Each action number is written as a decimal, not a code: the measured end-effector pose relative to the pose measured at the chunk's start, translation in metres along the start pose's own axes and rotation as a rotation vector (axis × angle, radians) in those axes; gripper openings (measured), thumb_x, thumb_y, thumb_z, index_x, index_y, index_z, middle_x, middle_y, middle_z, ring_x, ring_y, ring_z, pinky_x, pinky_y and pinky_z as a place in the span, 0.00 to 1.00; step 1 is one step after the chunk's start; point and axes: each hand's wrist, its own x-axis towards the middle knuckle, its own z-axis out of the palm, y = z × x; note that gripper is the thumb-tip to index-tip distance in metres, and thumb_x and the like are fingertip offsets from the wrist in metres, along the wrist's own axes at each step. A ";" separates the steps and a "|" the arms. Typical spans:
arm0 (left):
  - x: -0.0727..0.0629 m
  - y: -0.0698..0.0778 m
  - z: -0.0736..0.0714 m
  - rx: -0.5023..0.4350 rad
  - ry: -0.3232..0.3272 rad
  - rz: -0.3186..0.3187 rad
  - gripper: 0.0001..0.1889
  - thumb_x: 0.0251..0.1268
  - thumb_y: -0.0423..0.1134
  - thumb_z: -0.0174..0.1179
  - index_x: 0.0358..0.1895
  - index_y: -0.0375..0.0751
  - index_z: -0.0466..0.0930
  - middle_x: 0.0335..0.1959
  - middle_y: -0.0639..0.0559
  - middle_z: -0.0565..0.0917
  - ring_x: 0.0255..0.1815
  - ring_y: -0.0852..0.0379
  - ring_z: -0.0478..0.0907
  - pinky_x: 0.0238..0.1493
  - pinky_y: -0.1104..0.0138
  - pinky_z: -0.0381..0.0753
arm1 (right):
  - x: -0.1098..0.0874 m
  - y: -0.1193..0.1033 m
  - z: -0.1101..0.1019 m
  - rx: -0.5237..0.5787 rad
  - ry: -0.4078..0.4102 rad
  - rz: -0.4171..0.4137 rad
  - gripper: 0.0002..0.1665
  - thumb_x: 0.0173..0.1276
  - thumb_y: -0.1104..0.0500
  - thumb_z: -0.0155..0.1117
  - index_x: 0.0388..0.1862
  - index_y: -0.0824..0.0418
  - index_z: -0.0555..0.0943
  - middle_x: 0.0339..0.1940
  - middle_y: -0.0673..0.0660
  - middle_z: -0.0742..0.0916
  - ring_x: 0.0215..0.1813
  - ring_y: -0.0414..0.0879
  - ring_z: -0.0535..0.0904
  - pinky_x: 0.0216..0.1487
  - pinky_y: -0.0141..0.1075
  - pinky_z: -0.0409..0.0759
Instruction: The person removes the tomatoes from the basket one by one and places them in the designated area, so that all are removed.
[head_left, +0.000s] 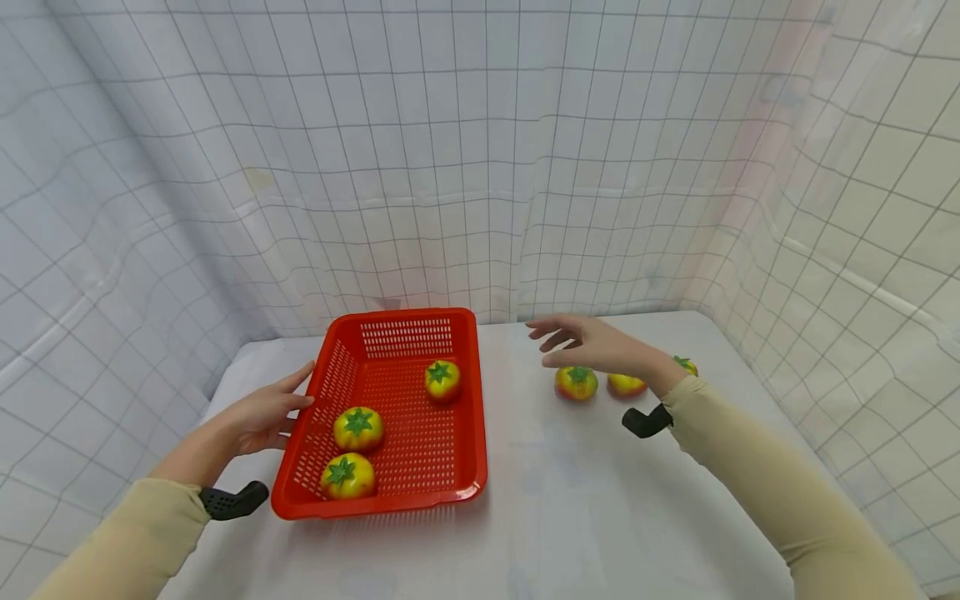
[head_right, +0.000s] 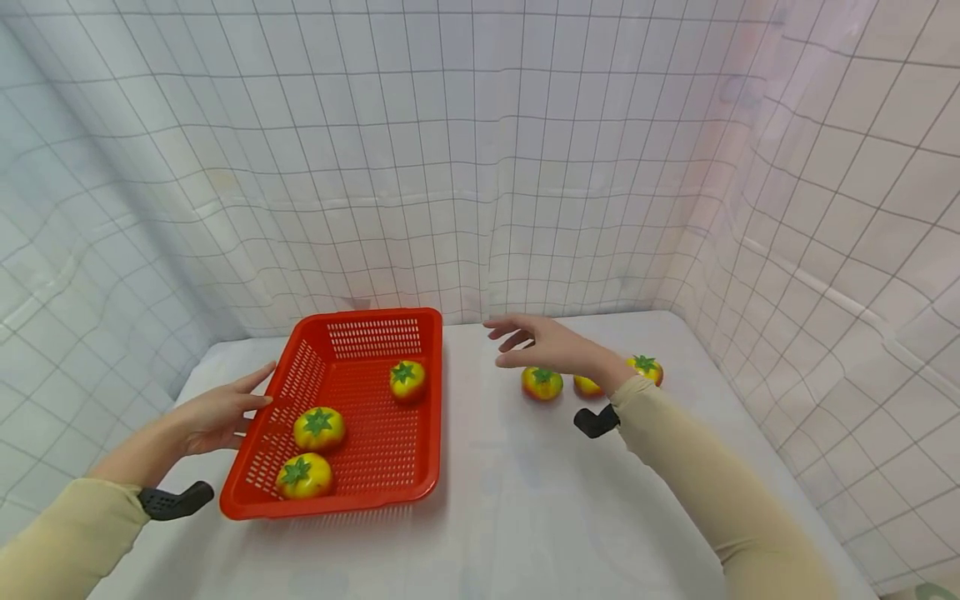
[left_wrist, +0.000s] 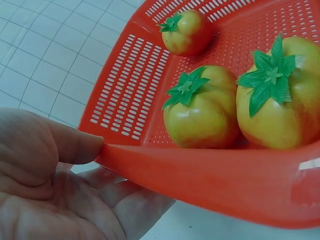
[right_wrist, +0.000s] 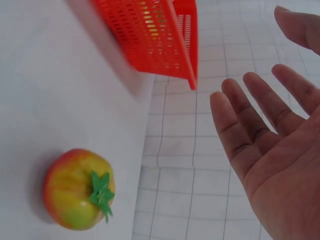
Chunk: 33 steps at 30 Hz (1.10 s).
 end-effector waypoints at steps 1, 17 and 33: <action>0.000 0.000 0.000 -0.002 0.004 -0.001 0.39 0.85 0.38 0.41 0.81 0.59 0.21 0.76 0.22 0.53 0.58 0.35 0.80 0.52 0.43 0.84 | 0.004 -0.004 0.002 0.003 -0.011 -0.011 0.36 0.70 0.45 0.70 0.75 0.41 0.71 0.66 0.45 0.80 0.66 0.46 0.77 0.62 0.47 0.79; 0.001 -0.001 0.001 -0.012 0.021 -0.007 0.39 0.85 0.38 0.41 0.82 0.59 0.24 0.76 0.22 0.54 0.56 0.36 0.81 0.51 0.42 0.83 | 0.065 -0.049 0.052 0.037 -0.109 -0.112 0.38 0.67 0.48 0.72 0.74 0.48 0.72 0.67 0.47 0.78 0.67 0.47 0.74 0.62 0.41 0.79; 0.000 0.003 0.003 -0.025 0.038 -0.022 0.40 0.84 0.38 0.43 0.82 0.62 0.25 0.77 0.24 0.54 0.58 0.35 0.81 0.52 0.42 0.83 | 0.112 -0.072 0.098 -0.153 -0.204 -0.162 0.38 0.66 0.49 0.72 0.74 0.42 0.72 0.68 0.43 0.75 0.67 0.40 0.70 0.64 0.40 0.76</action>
